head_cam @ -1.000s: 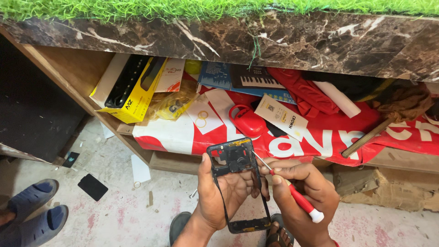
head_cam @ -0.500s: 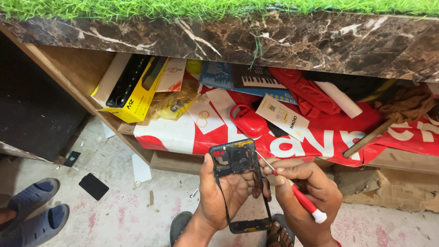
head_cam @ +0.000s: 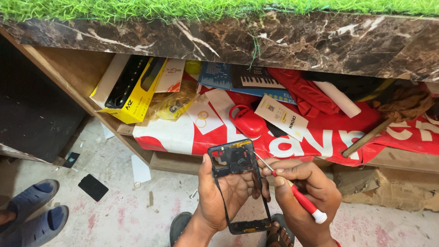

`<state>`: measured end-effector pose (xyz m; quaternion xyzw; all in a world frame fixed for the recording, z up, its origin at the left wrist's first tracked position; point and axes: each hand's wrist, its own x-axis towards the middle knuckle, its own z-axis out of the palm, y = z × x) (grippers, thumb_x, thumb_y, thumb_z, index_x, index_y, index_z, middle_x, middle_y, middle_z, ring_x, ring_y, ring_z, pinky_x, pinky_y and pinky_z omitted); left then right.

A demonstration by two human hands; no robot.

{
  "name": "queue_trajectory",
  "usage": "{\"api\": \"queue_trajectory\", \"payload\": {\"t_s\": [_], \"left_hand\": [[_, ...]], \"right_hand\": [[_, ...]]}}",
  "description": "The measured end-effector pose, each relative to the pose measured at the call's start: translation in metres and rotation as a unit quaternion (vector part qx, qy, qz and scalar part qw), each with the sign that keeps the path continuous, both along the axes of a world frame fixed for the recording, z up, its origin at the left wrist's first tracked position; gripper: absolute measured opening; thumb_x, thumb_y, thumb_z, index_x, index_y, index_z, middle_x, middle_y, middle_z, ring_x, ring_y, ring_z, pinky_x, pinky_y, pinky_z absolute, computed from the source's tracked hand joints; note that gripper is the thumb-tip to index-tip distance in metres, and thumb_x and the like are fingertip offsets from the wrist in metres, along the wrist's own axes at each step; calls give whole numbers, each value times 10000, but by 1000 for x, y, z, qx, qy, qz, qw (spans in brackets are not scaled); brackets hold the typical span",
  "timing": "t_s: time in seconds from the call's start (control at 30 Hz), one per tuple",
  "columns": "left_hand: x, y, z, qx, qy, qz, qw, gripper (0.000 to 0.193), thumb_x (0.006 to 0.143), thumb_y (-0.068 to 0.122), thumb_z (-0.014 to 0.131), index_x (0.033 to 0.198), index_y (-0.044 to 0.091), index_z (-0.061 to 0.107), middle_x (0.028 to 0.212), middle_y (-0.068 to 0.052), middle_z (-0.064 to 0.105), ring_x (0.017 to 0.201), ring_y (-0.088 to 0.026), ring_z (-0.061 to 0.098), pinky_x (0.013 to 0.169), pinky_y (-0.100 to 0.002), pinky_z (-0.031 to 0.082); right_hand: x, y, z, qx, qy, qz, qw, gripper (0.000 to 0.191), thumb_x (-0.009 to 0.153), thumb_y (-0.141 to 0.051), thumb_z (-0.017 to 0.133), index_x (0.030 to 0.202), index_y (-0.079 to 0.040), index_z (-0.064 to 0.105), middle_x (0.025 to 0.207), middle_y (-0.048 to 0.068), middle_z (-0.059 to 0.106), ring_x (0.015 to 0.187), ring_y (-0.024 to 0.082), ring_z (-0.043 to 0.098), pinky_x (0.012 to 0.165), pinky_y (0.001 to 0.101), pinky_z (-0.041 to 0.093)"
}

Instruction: The person sits on the floor holding a disassembled phone frame on their lap and uses a red-handled screwdriver to unscrew and tighten small screws on the phone frame, repositioning the frame repeatedly while working on the screws along its edges.

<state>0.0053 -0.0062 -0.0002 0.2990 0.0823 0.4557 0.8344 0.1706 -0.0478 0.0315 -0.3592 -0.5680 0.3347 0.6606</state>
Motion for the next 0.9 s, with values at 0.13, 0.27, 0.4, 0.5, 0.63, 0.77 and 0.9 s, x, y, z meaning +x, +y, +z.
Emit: {"api": "queue_trajectory", "payload": {"t_s": [0.13, 0.27, 0.4, 0.5, 0.63, 0.77, 0.9], "left_hand": [[0, -1, 0, 6, -6, 3, 1000, 1086, 890, 870, 144, 1284, -26, 614, 1162, -122, 701, 933, -269, 661, 826, -354, 436], [1, 0, 1, -10, -7, 4, 1000, 1087, 879, 869, 142, 1269, -23, 625, 1154, -126, 706, 917, -267, 661, 810, -352, 434], [1, 0, 2, -15, -1, -5, 1000, 1101, 858, 878, 133, 1263, -19, 625, 1146, -122, 707, 908, -265, 662, 809, -346, 439], [0, 0, 2, -3, -1, 0, 1000, 1097, 872, 873, 133, 1269, -26, 621, 1145, -123, 703, 912, -273, 658, 808, -350, 435], [-1, 1, 2, 27, -4, -7, 1000, 1100, 892, 879, 127, 1268, -28, 622, 1105, -125, 701, 911, -262, 654, 807, -341, 431], [0, -1, 2, 43, -5, 1, 999, 1093, 903, 885, 129, 1253, -26, 622, 1049, -129, 697, 903, -252, 660, 790, -332, 430], [3, -2, 4, 5, -16, 0, 1000, 1086, 872, 883, 129, 1227, -17, 623, 1047, -103, 689, 879, -253, 667, 772, -335, 438]], "right_hand": [[0, 0, -1, 3, 5, 5, 1000, 48, 969, 84, 599, 994, 48, 583, 1057, 226, 733, 794, 163, 689, 720, 307, 607], [0, 0, -2, 9, 13, 12, 1000, 49, 974, 83, 595, 1005, 47, 582, 1063, 228, 731, 800, 164, 686, 729, 310, 606], [0, 1, -3, 7, 16, 14, 1000, 55, 973, 84, 595, 1011, 48, 580, 1065, 229, 730, 798, 166, 688, 728, 312, 609], [0, 1, -3, 6, 11, 5, 1000, 52, 971, 83, 602, 1008, 49, 586, 1055, 230, 739, 794, 167, 697, 720, 308, 613], [-1, 1, -2, -6, 8, -5, 1000, 53, 962, 90, 606, 995, 52, 591, 1041, 231, 744, 786, 168, 704, 703, 307, 617], [-2, 1, 0, -8, 10, -8, 1000, 56, 963, 100, 607, 993, 56, 591, 1038, 231, 747, 770, 172, 707, 671, 307, 617], [-2, 1, 2, -12, 14, 0, 1000, 60, 953, 99, 603, 1000, 61, 598, 1057, 235, 751, 735, 175, 712, 603, 296, 606]]}}
